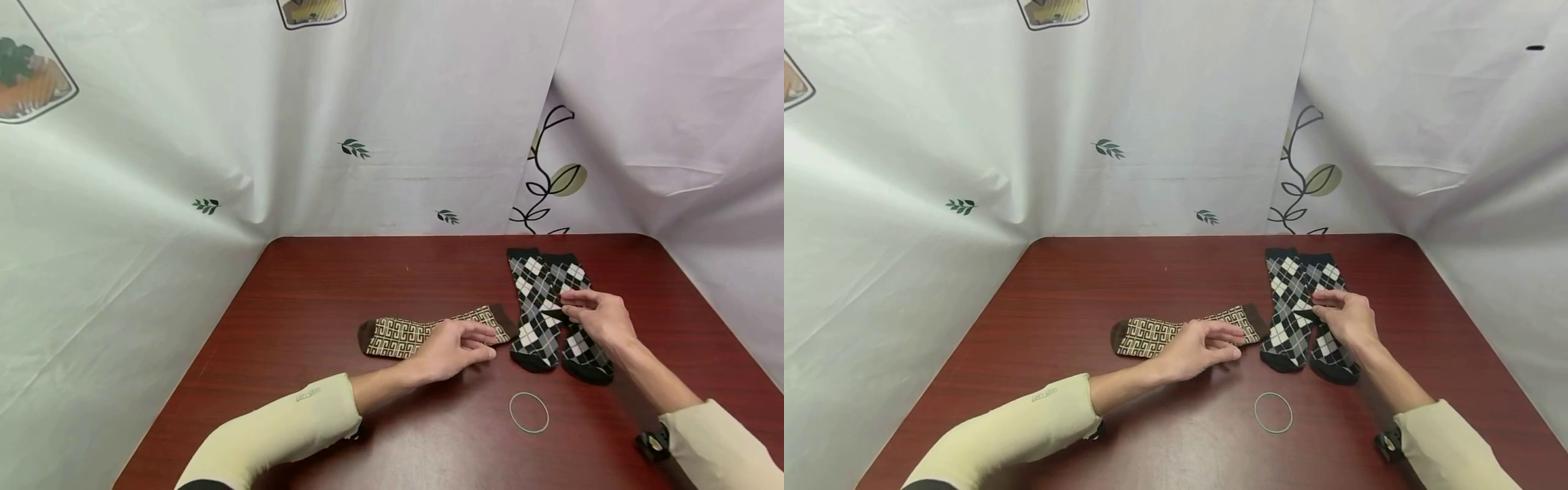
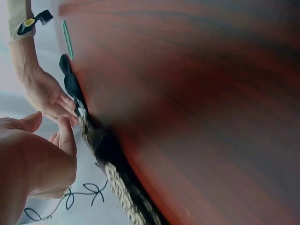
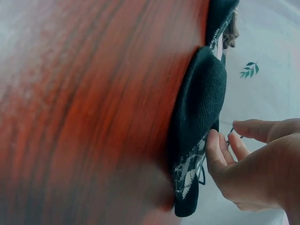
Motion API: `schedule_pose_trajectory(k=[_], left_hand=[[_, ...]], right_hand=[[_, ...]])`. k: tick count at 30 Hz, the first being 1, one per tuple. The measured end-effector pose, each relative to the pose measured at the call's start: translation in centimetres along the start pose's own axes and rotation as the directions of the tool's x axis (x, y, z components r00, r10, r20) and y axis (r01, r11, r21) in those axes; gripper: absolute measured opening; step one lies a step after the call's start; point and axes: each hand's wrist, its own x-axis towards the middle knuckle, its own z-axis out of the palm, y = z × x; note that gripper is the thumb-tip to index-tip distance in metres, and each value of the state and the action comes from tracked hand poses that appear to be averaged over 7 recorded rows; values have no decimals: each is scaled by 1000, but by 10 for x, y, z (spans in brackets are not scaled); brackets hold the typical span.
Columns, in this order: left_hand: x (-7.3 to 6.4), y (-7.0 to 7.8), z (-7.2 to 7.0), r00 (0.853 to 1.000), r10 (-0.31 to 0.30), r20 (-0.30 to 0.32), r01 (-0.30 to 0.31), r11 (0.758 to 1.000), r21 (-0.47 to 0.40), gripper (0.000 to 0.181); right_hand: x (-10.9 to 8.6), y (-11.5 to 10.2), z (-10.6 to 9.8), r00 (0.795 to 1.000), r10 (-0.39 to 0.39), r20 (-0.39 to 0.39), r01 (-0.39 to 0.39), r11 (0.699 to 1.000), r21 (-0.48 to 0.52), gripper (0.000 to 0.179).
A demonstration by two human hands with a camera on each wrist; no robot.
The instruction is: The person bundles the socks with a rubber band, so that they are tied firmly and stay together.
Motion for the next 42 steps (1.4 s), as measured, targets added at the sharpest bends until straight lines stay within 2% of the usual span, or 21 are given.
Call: schedule_pose_trajectory(k=[9, 13, 17, 21, 28, 36, 42], left_hand=[[13, -4, 22, 1000, 11, 28, -13, 998, 67, 35], [18, -5, 29, 999, 17, 27, -20, 992, 127, 34], [22, -5, 34, 999, 28, 42, -37, 976, 215, 34], [25, -4, 37, 997, 43, 57, -59, 946, 317, 33], [27, -2, 39, 996, 59, 61, -79, 904, 419, 26], [26, -3, 42, 988, 132, 86, -157, 818, 553, 12], [24, -5, 41, 980, 167, 108, -198, 779, 595, 6]], right_hand=[[0, 4, -1, 999, 32, 19, -33, 999, 8, 39], [2, 5, -2, 999, 39, 19, -39, 999, 2, 37], [2, 5, -3, 999, 40, 27, -40, 999, -8, 34], [0, 5, -5, 998, 37, 41, -37, 999, -3, 33], [-4, 4, -5, 998, 33, 60, -32, 999, -17, 31], [-11, 4, -6, 992, 14, 129, -15, 1000, 0, 31], [-17, 3, -6, 987, 7, 163, -7, 1000, -1, 33]])
